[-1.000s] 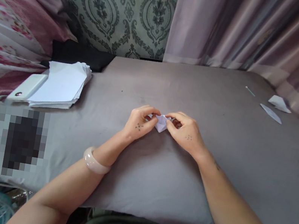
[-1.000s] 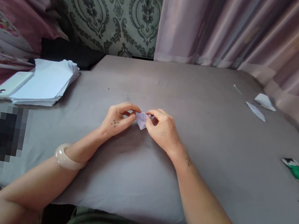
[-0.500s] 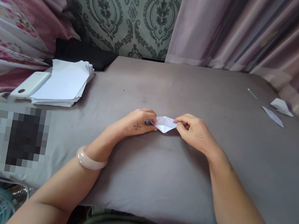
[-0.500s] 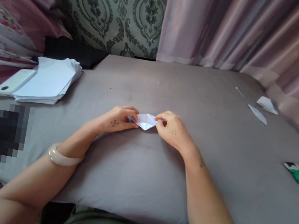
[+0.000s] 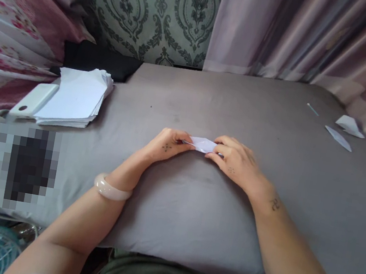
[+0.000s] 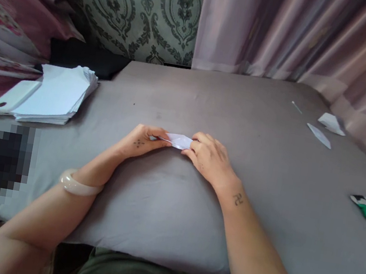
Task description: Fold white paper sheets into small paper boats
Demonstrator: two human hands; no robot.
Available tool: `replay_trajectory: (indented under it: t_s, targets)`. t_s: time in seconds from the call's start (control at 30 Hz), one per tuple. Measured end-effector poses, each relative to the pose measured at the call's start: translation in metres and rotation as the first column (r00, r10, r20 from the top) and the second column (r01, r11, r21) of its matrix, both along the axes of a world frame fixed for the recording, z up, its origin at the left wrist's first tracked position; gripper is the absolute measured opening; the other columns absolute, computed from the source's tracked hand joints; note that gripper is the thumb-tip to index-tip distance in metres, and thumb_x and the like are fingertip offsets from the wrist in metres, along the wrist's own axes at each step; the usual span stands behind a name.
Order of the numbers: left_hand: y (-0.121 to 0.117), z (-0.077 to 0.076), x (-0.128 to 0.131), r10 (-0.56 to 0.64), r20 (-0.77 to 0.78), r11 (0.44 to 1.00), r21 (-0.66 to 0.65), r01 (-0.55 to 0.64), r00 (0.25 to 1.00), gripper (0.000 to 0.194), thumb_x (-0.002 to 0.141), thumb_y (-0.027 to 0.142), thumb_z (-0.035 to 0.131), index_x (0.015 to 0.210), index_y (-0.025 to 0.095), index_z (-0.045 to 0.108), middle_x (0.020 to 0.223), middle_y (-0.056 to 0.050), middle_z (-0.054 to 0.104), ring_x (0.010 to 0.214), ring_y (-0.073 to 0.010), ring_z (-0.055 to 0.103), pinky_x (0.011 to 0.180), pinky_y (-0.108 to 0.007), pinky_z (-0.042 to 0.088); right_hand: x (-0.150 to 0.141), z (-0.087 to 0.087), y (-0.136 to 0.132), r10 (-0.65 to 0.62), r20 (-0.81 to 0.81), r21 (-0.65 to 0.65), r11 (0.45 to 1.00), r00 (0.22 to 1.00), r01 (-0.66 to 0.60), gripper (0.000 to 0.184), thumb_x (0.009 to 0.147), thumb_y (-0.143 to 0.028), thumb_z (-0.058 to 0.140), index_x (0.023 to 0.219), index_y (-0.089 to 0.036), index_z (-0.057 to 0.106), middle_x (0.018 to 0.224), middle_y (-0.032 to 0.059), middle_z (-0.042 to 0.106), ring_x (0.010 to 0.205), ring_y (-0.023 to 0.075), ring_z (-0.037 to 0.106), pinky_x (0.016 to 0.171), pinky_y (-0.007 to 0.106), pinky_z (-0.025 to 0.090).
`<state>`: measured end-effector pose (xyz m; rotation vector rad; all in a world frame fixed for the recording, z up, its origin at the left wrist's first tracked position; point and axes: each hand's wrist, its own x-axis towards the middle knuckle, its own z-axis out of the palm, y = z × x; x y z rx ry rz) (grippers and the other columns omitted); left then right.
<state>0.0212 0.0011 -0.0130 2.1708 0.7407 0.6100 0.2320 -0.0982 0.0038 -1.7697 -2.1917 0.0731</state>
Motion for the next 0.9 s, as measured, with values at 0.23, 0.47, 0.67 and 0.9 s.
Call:
replay_trajectory:
  t_s: [0.23,0.47,0.67,0.9]
  targets:
    - [0.002,-0.004,0.001,-0.005,0.07,0.987,-0.157,0.016,0.998,0.023,0.078,0.038,0.071,0.09,0.019,0.071,0.087,-0.004,0.071,0.079,-0.0166,0.065,0.073,-0.027,0.051,0.003,0.003,0.0,-0.094,-0.233,-0.101,0.992,0.968,0.072,0.019,0.089,-0.032,0.058,0.077,-0.022,0.069,0.087,0.003,0.07,0.071,0.0169,0.059,0.067,0.031,0.042]
    - [-0.001,-0.01,0.009,0.095,0.21,0.956,-0.292,-0.03,0.973,0.017,0.077,0.032,0.07,0.082,0.017,0.062,0.067,0.002,0.058,0.058,-0.0092,0.051,0.052,-0.02,0.039,0.001,-0.003,0.004,-0.143,-0.438,-0.103,0.989,0.888,0.109,0.017,0.085,-0.033,0.058,0.081,-0.022,0.07,0.082,0.0011,0.071,0.073,0.0159,0.061,0.066,0.028,0.042]
    - [-0.003,-0.003,0.01,0.105,0.191,0.966,-0.253,-0.054,0.976,0.018,0.075,0.027,0.07,0.087,0.015,0.065,0.075,0.001,0.061,0.068,-0.0102,0.053,0.064,-0.022,0.042,0.001,-0.003,0.004,-0.078,-0.367,-0.062,0.996,0.927,0.06,0.017,0.088,-0.031,0.055,0.083,-0.02,0.068,0.083,0.0035,0.068,0.074,0.0163,0.059,0.069,0.029,0.041]
    - [-0.002,0.001,0.006,0.1,0.205,0.944,-0.328,-0.028,0.974,0.056,0.071,0.022,0.075,0.125,0.017,0.059,0.069,0.002,0.059,0.058,-0.0091,0.049,0.057,-0.022,0.039,0.003,0.003,0.0,-0.169,-0.387,-0.202,0.975,0.906,0.096,0.033,0.085,-0.029,0.06,0.118,-0.028,0.058,0.091,-0.0008,0.068,0.068,0.014,0.058,0.065,0.026,0.041]
